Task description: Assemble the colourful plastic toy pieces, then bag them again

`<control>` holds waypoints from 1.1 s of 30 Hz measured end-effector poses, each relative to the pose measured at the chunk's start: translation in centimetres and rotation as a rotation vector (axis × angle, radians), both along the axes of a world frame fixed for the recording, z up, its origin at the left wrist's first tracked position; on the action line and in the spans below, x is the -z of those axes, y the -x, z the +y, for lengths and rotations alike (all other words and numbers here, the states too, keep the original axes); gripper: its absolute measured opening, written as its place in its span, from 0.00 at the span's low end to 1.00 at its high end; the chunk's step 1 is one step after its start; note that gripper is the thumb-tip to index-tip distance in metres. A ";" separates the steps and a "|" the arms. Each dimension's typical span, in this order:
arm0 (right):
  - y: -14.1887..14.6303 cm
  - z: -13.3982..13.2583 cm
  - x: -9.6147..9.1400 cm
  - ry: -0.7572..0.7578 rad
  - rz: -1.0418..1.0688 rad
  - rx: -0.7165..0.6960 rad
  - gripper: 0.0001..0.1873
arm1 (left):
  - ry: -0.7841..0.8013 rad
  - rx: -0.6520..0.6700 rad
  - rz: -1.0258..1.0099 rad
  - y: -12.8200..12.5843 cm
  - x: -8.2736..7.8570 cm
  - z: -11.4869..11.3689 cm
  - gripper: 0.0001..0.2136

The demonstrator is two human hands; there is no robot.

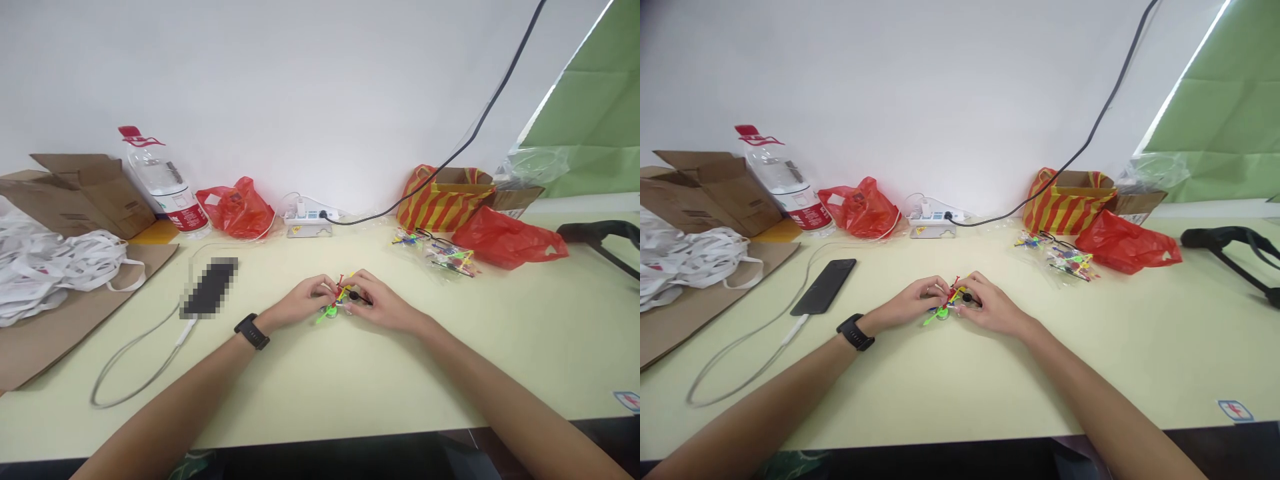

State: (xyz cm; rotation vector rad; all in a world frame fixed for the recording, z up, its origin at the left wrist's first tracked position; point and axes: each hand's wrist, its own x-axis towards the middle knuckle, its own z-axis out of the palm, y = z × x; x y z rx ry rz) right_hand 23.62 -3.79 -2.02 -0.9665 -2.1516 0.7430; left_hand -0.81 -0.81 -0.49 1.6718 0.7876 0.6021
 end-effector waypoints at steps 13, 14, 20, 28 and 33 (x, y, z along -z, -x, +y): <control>0.2 -0.2 -0.1 0.014 0.002 0.021 0.07 | 0.080 -0.068 -0.025 -0.6 1.0 0.1 0.14; 0.2 -0.2 -0.2 0.015 -0.002 0.010 0.05 | 0.071 -0.071 -0.018 -0.5 0.9 0.1 0.14; 0.2 -0.3 -0.3 0.033 -0.013 -0.008 0.02 | 0.002 -0.106 0.009 -0.4 0.8 0.0 0.14; 0.2 -0.4 -0.5 -0.014 -0.016 0.014 0.09 | -0.121 -0.145 0.032 -0.6 1.5 0.0 0.14; 0.1 -0.3 -0.4 -0.022 -0.032 0.004 0.12 | -0.124 -0.154 0.059 -0.4 1.3 0.0 0.13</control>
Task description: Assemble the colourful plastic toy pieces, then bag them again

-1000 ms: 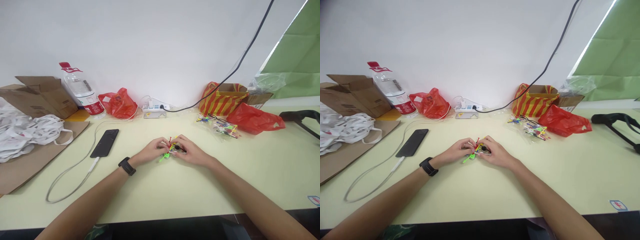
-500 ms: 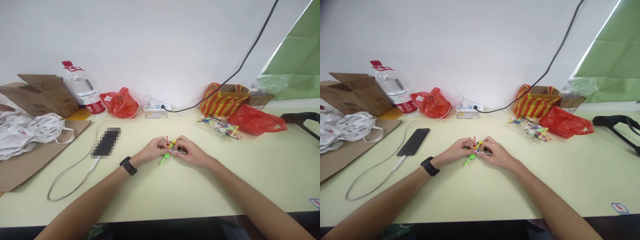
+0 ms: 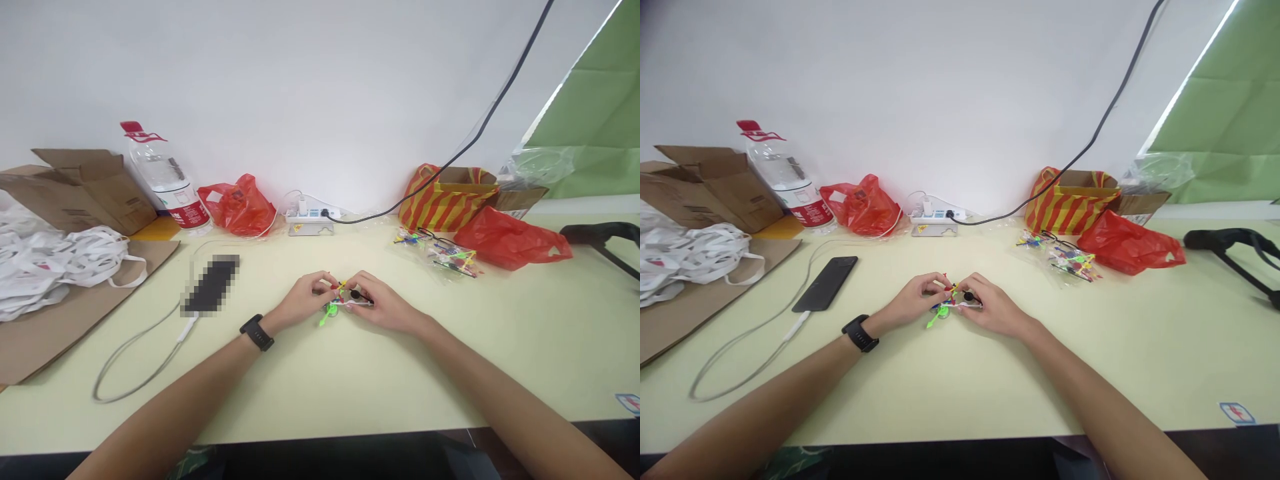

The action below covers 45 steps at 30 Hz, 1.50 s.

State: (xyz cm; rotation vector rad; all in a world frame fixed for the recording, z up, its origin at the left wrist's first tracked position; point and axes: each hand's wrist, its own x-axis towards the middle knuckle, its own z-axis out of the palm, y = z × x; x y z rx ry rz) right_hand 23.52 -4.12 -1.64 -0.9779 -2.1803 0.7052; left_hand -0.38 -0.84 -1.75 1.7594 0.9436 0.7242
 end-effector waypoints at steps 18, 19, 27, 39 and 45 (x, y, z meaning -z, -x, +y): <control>0.0 -0.1 0.1 0.022 -0.001 -0.016 0.15 | -0.461 -0.054 0.182 0.5 -0.1 0.3 0.12; 0.0 0.0 0.1 0.025 0.003 -0.017 0.15 | -0.480 -0.048 0.200 0.5 0.0 0.3 0.12; -0.1 0.1 0.1 0.056 0.028 -0.015 0.11 | -0.519 -0.067 0.246 0.4 0.3 0.3 0.11; 0.0 0.0 0.1 0.067 0.010 -0.026 0.16 | -0.466 -0.022 0.288 1.2 -1.1 -0.4 0.02; -0.1 0.1 0.2 0.060 0.028 -0.006 0.08 | -0.412 0.004 0.264 1.2 -1.3 -0.6 0.04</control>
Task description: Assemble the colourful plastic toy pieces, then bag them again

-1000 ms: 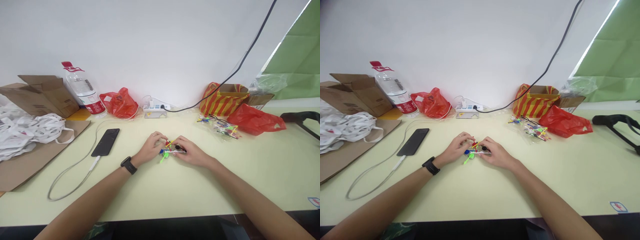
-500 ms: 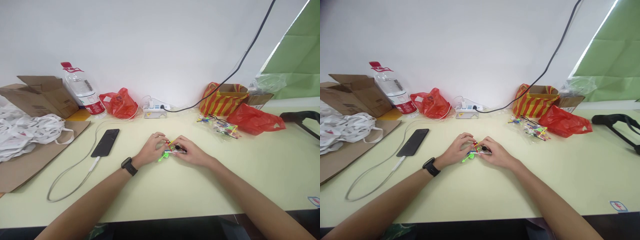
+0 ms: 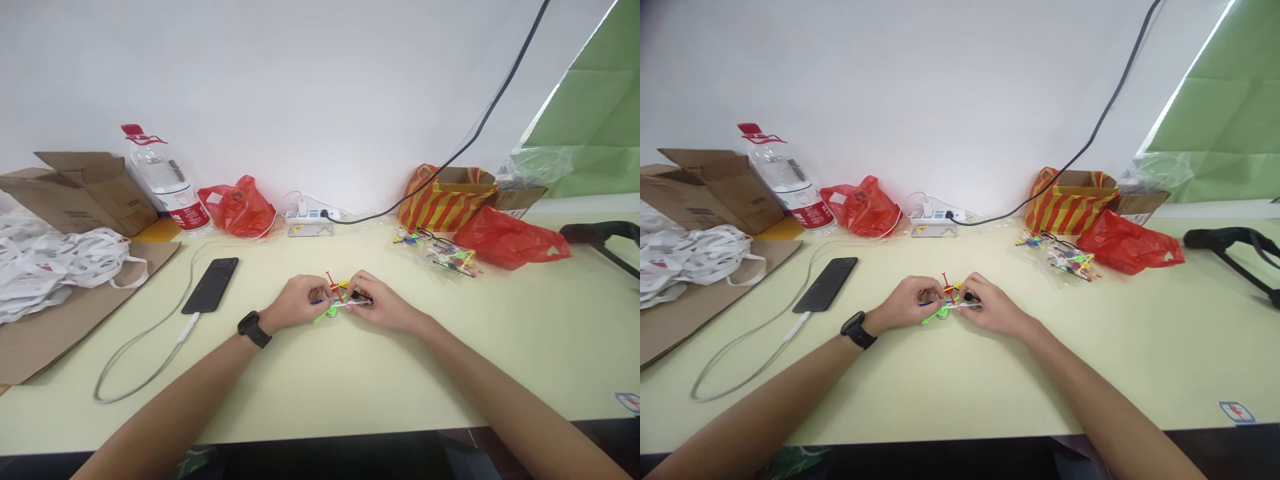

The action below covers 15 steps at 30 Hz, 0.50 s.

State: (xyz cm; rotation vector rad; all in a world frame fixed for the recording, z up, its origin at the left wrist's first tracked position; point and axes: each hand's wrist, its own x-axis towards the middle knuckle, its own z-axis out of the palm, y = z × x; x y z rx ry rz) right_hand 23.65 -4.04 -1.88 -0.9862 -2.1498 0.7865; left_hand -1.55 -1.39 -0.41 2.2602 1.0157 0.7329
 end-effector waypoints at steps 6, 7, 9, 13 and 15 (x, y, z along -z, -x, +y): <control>0.0 -0.1 0.0 0.012 -0.004 -0.002 0.09 | 0.041 0.025 -0.036 0.0 0.3 0.2 0.06; 0.0 -0.1 0.0 0.011 -0.005 -0.001 0.10 | 0.047 0.029 -0.040 0.0 0.3 0.2 0.06; 0.0 -0.1 0.1 0.011 -0.007 -0.002 0.12 | 0.056 0.033 -0.040 0.0 0.5 0.3 0.06; 0.0 0.0 0.2 0.004 -0.014 -0.004 0.11 | 0.056 0.038 -0.031 0.0 0.5 0.4 0.06; 0.0 0.0 0.1 0.004 -0.017 -0.006 0.12 | 0.061 0.041 -0.022 0.1 0.4 0.4 0.07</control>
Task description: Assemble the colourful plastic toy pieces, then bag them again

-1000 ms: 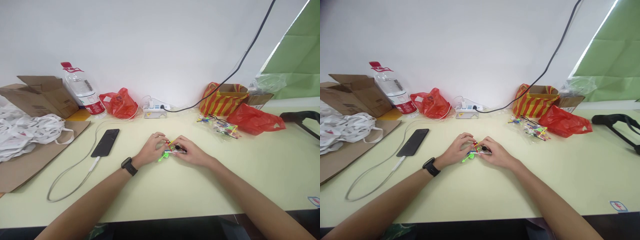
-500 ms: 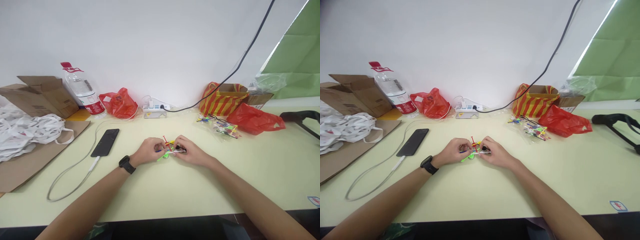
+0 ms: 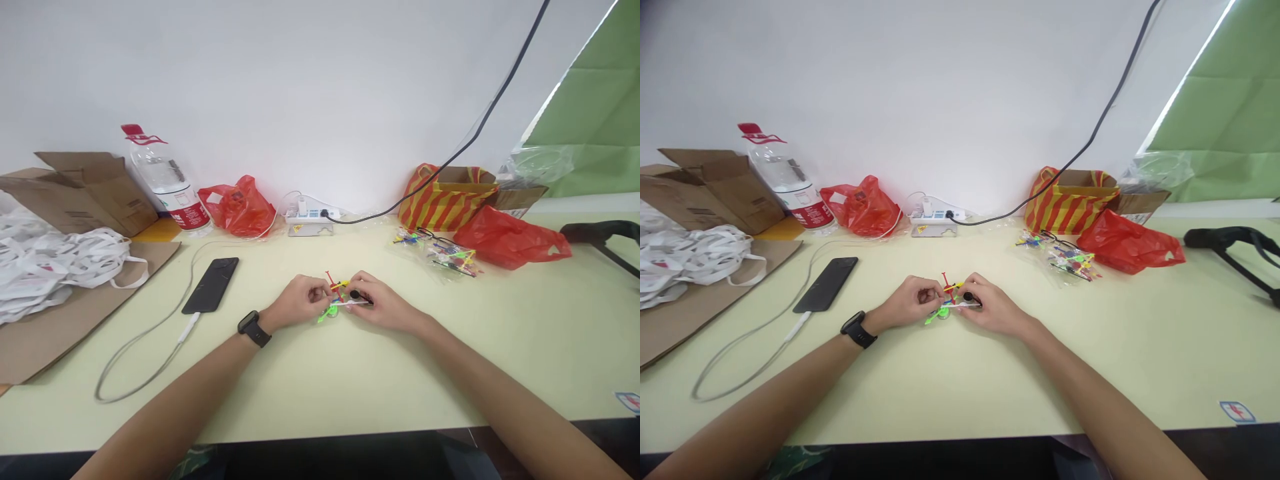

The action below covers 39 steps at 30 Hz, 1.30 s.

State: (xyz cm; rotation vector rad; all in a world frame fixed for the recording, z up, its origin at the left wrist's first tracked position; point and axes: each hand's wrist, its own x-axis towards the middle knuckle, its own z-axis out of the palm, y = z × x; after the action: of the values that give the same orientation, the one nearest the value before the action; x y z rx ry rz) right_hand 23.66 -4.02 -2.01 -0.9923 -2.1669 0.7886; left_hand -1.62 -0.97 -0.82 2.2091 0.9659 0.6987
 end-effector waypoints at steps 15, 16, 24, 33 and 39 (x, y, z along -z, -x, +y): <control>-0.1 0.0 -0.4 0.048 0.052 -0.028 0.04 | -0.012 0.070 0.142 0.3 -1.0 -0.5 0.09; -0.1 0.0 -0.5 0.048 0.055 -0.029 0.03 | -0.004 0.071 0.139 0.3 -1.0 -0.4 0.08; -0.7 0.4 -0.6 0.059 0.039 -0.034 0.03 | 0.044 0.095 0.107 0.5 -0.9 -0.3 0.07; -1.1 0.6 -1.0 0.058 0.018 -0.058 0.06 | 0.050 0.188 0.077 0.6 -0.7 0.0 0.10; -1.3 0.7 -1.0 0.074 0.035 -0.104 0.08 | 0.026 0.262 0.020 0.3 -1.2 -0.2 0.12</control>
State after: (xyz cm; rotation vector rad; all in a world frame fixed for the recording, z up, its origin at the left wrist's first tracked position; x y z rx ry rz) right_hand 24.92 -3.37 -0.98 -0.9016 -2.1876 0.9346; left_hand -1.89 -1.14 0.37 2.2690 0.6737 0.5408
